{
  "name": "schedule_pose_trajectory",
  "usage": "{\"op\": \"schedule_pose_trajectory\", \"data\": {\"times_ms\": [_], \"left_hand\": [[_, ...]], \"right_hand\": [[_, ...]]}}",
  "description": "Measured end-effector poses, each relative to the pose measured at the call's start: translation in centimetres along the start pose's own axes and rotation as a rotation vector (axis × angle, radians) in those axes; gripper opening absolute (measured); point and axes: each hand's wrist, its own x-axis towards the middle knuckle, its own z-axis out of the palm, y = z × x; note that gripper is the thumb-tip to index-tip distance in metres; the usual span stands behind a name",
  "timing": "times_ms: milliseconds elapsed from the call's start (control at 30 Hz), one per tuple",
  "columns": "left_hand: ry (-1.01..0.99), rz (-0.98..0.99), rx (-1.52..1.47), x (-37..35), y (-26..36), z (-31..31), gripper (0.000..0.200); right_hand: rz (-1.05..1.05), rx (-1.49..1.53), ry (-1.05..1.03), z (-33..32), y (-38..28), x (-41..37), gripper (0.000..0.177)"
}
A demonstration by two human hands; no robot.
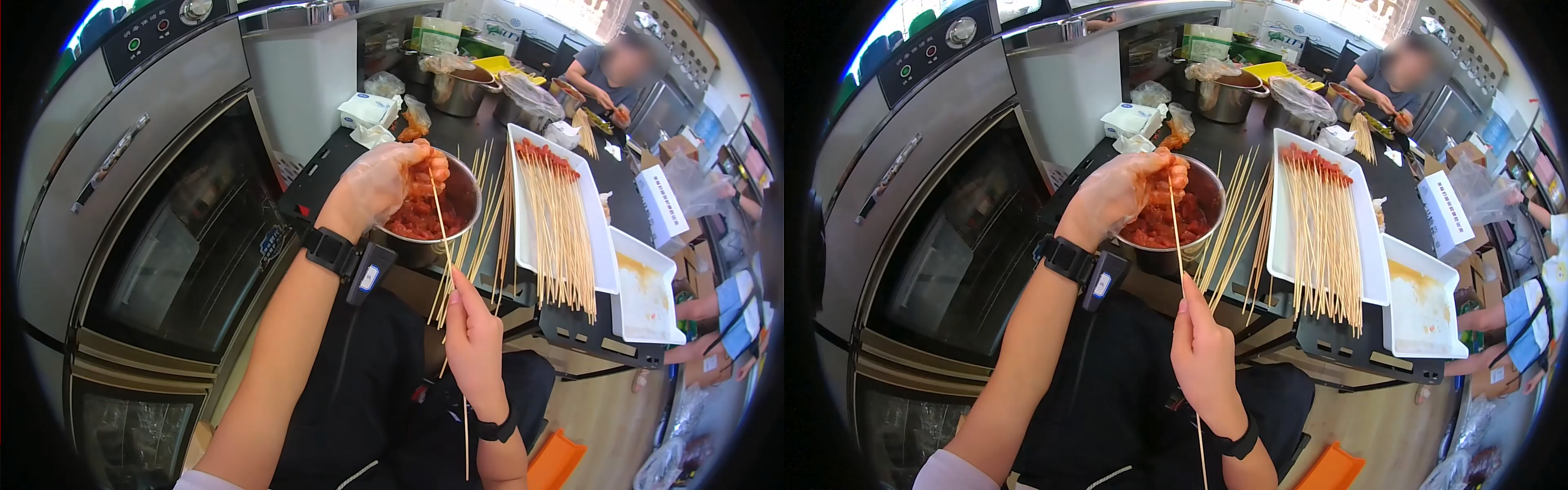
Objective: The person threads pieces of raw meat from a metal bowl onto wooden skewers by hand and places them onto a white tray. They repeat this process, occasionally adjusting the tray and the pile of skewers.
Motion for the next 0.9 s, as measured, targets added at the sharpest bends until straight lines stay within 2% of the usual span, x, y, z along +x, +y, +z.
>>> {"op": "schedule_pose_trajectory", "data": {"times_ms": [67,267,400,467,600,667,767,900], "left_hand": [[0.097,-0.107,-0.031,0.1,0.2,0.0,0.025],[0.169,-0.067,0.062,0.7,-0.6,-0.8,0.026],[0.137,-0.075,0.011,0.1,-0.3,-0.2,0.026],[0.053,0.022,0.009,0.2,-0.7,-0.7,0.027],[0.043,-0.026,-0.061,-0.3,-0.2,0.3,0.03],[-0.003,-0.019,0.054,-0.4,-0.1,0.3,0.033],[0.049,-0.06,-0.049,-0.1,-0.2,0.2,0.033],[0.021,-0.029,-0.071,0.3,-0.8,-0.5,0.033]], "right_hand": [[0.002,0.005,-0.008,0.0,-0.1,0.1,0.033],[-0.003,-0.012,-0.027,0.1,-1.0,0.4,0.034],[-0.006,-0.006,-0.038,0.2,-1.2,0.4,0.034],[-0.005,-0.014,-0.045,0.2,-1.3,0.3,0.034],[-0.022,-0.002,-0.035,0.4,-1.4,0.3,0.034],[-0.021,-0.008,-0.028,0.4,-1.4,0.4,0.034],[-0.02,-0.043,-0.009,0.8,-1.4,0.3,0.035],[-0.044,-0.113,0.002,1.2,-1.7,0.2,0.037]]}}
